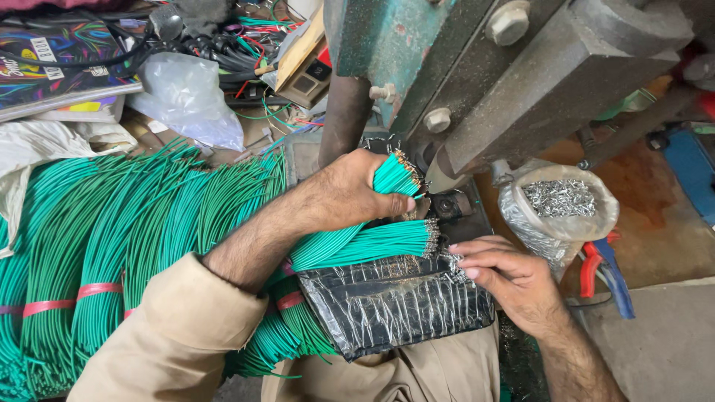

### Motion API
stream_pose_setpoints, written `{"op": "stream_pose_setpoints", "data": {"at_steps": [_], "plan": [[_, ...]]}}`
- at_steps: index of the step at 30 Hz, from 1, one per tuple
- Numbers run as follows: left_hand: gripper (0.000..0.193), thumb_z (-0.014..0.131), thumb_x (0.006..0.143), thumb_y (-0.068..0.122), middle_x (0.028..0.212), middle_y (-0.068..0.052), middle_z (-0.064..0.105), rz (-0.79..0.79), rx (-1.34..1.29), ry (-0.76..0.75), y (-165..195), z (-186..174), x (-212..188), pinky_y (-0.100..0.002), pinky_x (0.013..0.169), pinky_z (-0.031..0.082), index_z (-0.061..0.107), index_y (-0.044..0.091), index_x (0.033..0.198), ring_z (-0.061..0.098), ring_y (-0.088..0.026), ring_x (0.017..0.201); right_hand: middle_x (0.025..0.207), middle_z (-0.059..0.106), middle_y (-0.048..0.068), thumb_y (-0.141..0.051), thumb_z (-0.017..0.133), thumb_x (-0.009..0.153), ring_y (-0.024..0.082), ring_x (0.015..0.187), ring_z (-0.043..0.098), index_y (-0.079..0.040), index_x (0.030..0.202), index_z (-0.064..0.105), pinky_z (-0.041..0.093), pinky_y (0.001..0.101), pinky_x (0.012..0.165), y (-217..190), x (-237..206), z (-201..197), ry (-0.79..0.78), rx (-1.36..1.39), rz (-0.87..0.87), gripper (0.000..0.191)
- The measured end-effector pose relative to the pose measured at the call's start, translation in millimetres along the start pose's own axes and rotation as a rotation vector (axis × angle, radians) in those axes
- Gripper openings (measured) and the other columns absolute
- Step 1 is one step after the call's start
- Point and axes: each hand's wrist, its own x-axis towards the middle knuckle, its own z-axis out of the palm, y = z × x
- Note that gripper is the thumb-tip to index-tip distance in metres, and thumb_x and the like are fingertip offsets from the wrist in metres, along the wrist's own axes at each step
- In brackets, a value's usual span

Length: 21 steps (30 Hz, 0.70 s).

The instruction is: The person holds a bundle of green insulated wires and attaches metal terminals to the stripped wire ends using a bench-mounted crimping press, placing each wire end under the die and pressing the machine to crimp the terminal, then setting the finished wire onto a growing pile of crimped wires.

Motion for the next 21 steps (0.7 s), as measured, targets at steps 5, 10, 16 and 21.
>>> {"op": "stream_pose_setpoints", "data": {"at_steps": [5,10,16,21], "plan": [[0.02,0.077,0.087,0.021,0.073,-0.002,0.072,-0.055,-0.068,-0.024,-9.7,3.5,3.9,-0.031,0.066,0.057,0.07,0.004,0.095,0.067,-0.01,0.068,0.112,0.076,0.014,-0.002,0.069,0.095,0.019,0.094,0.067,0.002,0.104,0.076,0.056,0.033,0.085,-5.8,-2.8,2.2,0.135,0.075,0.076,0.012],[0.019,0.076,0.087,0.021,0.074,-0.002,0.073,-0.045,-0.07,-0.029,-11.3,5.8,4.3,-0.03,0.066,0.058,0.071,0.005,0.095,0.068,-0.01,0.068,0.107,0.076,0.007,-0.004,0.07,0.093,0.016,0.101,0.071,-0.001,0.101,0.072,0.057,0.0296,0.091,-13.3,-3.5,10.7,0.05,-0.328,-0.241,0.009],[0.019,0.076,0.087,0.02,0.073,-0.002,0.073,-0.074,-0.05,-0.004,-9.4,5.3,2.2,-0.03,0.066,0.057,0.07,0.005,0.096,0.068,-0.009,0.067,0.114,0.073,0.013,-0.001,0.066,0.101,0.015,0.087,0.064,0.004,0.106,0.071,0.056,0.0288,0.08,-5.6,-0.8,14.3,0.252,0.177,-0.043,0.009],[0.02,0.077,0.085,0.021,0.073,0.0,0.071,-0.069,-0.112,-0.039,-12.1,6.2,6.6,-0.029,0.064,0.057,0.07,0.006,0.098,0.066,-0.008,0.065,0.103,0.073,0.017,0.002,0.062,0.103,0.021,0.089,0.071,0.007,0.113,0.068,0.062,0.0363,0.082,-11.0,19.2,16.6,0.396,0.234,-0.022,0.013]]}}
